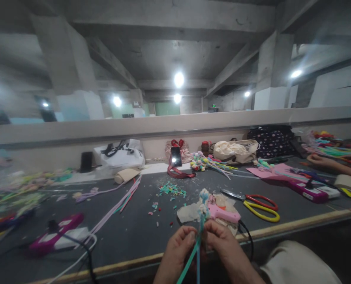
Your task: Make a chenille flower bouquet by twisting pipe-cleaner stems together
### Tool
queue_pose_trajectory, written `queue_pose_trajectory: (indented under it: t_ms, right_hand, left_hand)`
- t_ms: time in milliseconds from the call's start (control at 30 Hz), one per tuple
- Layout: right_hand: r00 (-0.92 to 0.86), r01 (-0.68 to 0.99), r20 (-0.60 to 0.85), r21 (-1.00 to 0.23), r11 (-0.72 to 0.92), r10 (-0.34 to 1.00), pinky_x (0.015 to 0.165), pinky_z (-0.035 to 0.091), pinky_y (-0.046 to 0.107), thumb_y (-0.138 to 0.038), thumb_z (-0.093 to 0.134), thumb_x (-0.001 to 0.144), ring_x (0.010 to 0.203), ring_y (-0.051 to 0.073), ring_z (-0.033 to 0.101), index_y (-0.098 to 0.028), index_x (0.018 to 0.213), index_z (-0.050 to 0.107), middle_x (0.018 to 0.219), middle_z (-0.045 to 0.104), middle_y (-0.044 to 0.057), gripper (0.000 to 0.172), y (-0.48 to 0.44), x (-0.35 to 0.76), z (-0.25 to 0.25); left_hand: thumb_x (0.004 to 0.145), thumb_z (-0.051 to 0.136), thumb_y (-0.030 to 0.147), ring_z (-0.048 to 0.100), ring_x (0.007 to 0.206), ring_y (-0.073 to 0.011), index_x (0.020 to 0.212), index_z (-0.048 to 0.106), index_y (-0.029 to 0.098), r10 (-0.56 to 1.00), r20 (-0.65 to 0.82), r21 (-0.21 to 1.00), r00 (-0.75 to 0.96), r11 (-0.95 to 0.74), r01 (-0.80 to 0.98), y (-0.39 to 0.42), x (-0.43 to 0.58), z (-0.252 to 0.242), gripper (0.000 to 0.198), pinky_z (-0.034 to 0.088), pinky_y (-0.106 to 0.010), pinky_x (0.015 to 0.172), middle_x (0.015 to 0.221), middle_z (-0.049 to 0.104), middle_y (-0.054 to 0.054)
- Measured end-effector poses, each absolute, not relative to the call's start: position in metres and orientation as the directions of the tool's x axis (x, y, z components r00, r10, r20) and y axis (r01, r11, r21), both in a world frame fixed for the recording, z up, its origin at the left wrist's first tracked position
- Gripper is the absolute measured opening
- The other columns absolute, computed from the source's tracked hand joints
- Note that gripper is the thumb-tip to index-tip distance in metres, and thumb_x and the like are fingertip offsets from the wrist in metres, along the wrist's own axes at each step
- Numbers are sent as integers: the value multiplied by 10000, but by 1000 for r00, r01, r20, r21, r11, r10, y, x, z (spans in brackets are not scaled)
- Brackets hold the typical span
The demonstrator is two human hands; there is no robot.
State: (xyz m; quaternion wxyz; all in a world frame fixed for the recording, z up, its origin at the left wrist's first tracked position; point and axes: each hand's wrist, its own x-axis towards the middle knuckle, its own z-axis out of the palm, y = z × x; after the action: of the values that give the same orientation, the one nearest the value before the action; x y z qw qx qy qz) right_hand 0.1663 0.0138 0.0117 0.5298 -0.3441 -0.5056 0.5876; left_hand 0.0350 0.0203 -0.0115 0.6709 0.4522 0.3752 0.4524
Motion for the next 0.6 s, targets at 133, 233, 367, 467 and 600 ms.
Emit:
queue_pose_trajectory:
  t_ms: [133,233,367,467,600]
  right_hand:
    - [-282,-179,128,-981,78,951,447,298,169,-239,574,635,433,62,406,-143,551,503,466,460,-62,146,15,174,36]
    - [-467,-110,92,-993,45,879,455,331,182,-219,537,652,427,77,458,-148,604,497,474,489,-53,94,19,173,47]
    - [-576,190,118,-943,273,809,445,332,165,-166,487,661,475,79,465,-155,639,513,529,477,-53,36,22,173,57]
    - [-642,500,172,-646,577,748,396,241,147,-104,472,621,470,61,425,-162,620,549,521,479,-62,96,22,176,64]
    - [-739,633,159,-168,756,655,350,161,172,-107,475,575,380,47,344,-173,584,596,453,503,-54,139,24,174,76]
  left_hand:
    - [582,644,362,471,393,-63,685,501,166,929,-155,907,337,269,-323,18,21,3,264,310,-150,363,480,542,52]
    - [600,632,291,543,485,-102,728,551,158,884,-159,852,440,348,-391,15,13,26,202,306,-155,379,558,585,16]
    - [631,593,250,552,501,-99,693,587,120,844,-140,709,518,451,-542,15,7,47,144,353,-163,406,579,603,-10]
    - [667,530,413,546,481,-109,680,600,91,820,-132,653,558,495,-573,20,-6,49,330,405,-207,467,554,605,-38]
    - [672,454,521,573,589,-157,838,613,51,806,-131,825,577,412,-388,28,-30,52,523,405,-225,493,703,639,-104]
